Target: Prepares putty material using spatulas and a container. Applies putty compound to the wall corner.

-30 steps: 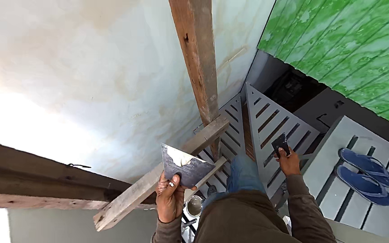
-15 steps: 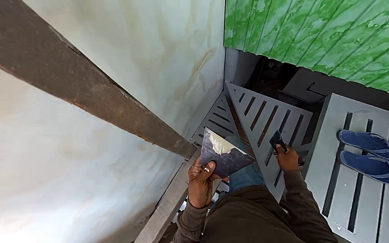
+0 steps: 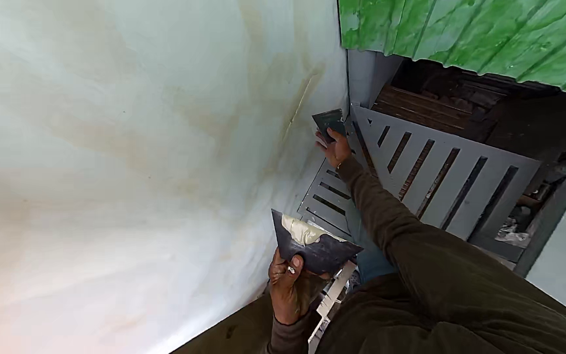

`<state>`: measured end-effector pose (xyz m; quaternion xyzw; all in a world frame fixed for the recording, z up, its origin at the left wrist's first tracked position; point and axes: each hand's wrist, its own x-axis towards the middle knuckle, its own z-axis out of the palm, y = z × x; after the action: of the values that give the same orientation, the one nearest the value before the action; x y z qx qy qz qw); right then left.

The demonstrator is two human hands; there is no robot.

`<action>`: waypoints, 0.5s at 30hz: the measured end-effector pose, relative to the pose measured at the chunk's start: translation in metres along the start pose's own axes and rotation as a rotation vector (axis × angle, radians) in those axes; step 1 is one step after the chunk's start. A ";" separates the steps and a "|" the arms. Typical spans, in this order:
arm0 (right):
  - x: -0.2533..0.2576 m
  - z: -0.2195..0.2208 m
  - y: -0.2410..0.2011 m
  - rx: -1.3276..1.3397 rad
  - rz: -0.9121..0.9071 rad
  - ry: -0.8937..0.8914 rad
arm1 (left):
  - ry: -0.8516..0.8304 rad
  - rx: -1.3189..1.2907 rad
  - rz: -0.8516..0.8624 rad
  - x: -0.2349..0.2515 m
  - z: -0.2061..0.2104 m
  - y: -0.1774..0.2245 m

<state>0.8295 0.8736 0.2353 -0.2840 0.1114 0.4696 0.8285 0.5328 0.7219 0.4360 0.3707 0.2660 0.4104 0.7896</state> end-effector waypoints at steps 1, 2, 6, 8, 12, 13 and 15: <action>0.015 0.017 0.005 0.071 -0.020 0.001 | 0.023 0.024 0.006 0.007 -0.002 0.003; 0.026 0.032 0.012 0.139 -0.030 0.016 | 0.054 0.046 0.006 0.011 -0.005 0.005; 0.041 0.093 0.035 0.229 0.015 0.195 | 0.198 0.083 0.013 0.017 -0.011 0.013; 0.035 0.121 0.043 0.253 0.031 0.284 | 0.245 0.104 0.023 0.017 -0.013 0.016; 0.010 0.159 0.045 0.319 0.049 0.373 | 0.243 0.065 0.025 0.014 -0.021 0.017; 0.004 0.162 0.045 0.317 0.053 0.358 | 0.246 0.045 0.022 0.014 -0.022 0.017; 0.003 0.158 0.039 0.308 0.080 0.318 | 0.258 0.016 0.013 0.015 -0.024 0.016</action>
<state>0.7850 0.9822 0.3486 -0.2199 0.3220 0.4288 0.8149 0.5162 0.7492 0.4332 0.3230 0.3661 0.4575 0.7431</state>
